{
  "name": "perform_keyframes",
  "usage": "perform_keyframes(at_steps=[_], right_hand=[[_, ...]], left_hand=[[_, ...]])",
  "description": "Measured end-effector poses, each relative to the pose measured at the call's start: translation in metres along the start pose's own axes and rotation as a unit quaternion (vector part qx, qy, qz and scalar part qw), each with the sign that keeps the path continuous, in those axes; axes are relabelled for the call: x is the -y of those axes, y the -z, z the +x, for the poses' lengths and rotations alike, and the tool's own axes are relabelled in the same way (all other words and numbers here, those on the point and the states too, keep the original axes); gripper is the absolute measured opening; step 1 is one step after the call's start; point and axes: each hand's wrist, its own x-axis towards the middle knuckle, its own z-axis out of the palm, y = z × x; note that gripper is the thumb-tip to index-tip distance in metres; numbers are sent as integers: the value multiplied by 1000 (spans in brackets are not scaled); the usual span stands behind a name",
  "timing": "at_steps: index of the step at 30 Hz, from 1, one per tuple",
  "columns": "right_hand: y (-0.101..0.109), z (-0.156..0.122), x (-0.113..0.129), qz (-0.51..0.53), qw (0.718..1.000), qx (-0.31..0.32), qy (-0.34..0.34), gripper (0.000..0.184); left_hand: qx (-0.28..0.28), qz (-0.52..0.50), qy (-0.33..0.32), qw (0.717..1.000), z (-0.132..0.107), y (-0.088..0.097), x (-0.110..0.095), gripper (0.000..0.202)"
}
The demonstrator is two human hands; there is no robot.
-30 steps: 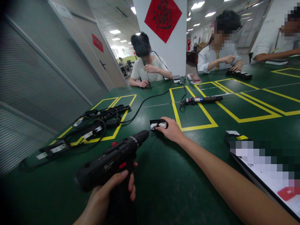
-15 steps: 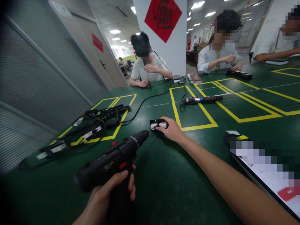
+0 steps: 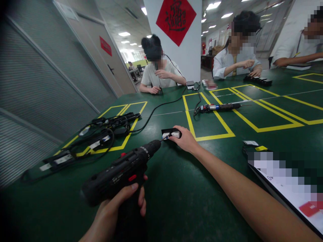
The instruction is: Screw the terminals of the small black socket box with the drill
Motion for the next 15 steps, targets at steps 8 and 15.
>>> perform_keyframes(at_steps=[8, 15], right_hand=[[-2, 0, 0, 0, 1000, 3, 4, 40], [-3, 0, -1, -6, 1000, 3, 12, 41]], left_hand=[[-1, -5, -5, 1000, -1, -2, -2, 53], [24, -3, 1, 1000, 1, 2, -1, 40]])
